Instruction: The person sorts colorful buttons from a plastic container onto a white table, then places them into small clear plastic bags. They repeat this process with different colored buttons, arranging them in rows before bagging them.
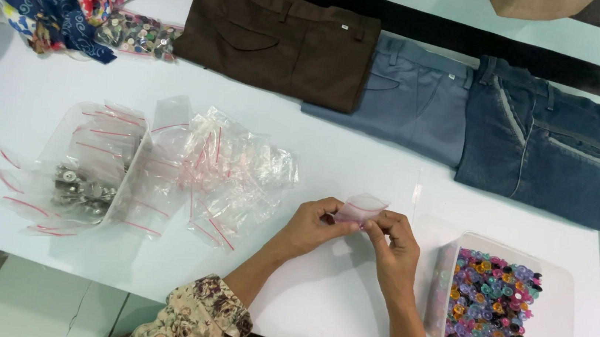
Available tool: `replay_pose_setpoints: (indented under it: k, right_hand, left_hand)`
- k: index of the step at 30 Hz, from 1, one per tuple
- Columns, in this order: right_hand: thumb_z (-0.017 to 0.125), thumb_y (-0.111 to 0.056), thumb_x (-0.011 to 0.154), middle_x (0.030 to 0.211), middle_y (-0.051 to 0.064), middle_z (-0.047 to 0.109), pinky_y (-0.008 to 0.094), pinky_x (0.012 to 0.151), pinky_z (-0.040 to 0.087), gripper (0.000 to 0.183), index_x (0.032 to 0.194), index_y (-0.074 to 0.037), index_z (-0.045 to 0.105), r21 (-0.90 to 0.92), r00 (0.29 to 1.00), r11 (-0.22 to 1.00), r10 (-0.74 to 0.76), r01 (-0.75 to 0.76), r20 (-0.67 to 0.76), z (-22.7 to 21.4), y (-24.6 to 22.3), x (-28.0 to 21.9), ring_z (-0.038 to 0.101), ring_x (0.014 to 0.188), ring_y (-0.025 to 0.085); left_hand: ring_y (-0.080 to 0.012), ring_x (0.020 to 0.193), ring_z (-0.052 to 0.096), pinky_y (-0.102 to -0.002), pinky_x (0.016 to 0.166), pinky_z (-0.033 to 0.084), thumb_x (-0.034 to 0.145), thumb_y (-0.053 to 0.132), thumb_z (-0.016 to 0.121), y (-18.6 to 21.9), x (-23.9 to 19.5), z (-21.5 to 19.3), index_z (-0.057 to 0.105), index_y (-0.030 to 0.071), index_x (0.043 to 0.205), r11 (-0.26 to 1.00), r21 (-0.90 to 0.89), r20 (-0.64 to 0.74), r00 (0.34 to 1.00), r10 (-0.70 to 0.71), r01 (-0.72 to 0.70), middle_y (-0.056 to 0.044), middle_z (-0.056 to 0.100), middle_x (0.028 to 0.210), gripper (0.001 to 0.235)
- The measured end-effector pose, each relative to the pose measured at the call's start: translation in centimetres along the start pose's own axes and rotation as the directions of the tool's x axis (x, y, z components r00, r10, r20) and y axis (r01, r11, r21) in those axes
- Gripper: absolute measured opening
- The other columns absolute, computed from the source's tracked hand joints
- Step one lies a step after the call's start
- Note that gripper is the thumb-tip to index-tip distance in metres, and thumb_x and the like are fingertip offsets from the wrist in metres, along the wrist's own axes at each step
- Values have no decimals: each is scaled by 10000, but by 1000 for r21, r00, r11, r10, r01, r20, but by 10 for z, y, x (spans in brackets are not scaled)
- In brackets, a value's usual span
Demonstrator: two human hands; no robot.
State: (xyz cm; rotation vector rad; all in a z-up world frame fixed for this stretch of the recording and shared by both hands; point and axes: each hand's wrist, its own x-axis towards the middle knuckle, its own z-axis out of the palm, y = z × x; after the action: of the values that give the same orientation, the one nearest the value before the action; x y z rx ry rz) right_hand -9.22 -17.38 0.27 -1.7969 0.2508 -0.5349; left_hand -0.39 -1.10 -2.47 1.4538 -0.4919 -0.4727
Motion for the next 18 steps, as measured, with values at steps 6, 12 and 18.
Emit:
replay_pose_setpoints:
  k: [6, 12, 18]
  right_hand:
    - [801, -138, 906, 926, 90, 654, 339, 794, 524, 131, 902, -9, 780, 24, 996, 997, 68, -69, 56, 5, -15, 0, 607, 827, 166]
    - [818, -156, 899, 777, 48, 613, 303, 699, 488, 161, 817, -32, 758, -21, 988, 988, 154, -153, 32, 5, -25, 2, 549, 725, 125]
    - [721, -95, 984, 829, 39, 592, 275, 747, 464, 117, 885, -36, 710, 181, 994, 978, 110, -104, -21, 2, -12, 4, 503, 798, 105]
  left_hand:
    - [-92, 795, 607, -251, 711, 530, 970, 264, 765, 21, -1, 1, 784, 76, 1013, 997, 69, -37, 998, 45, -42, -41, 697, 782, 194]
    - [-107, 865, 642, -271, 783, 560, 914, 262, 816, 26, -4, -2, 791, 78, 1095, 1000, 3, -11, 1000, -11, 11, -69, 764, 893, 260]
    - [-143, 915, 687, -299, 809, 566, 913, 231, 832, 19, -1, -6, 796, 67, 1077, 1000, -11, -3, 1000, 9, -9, -102, 781, 963, 234]
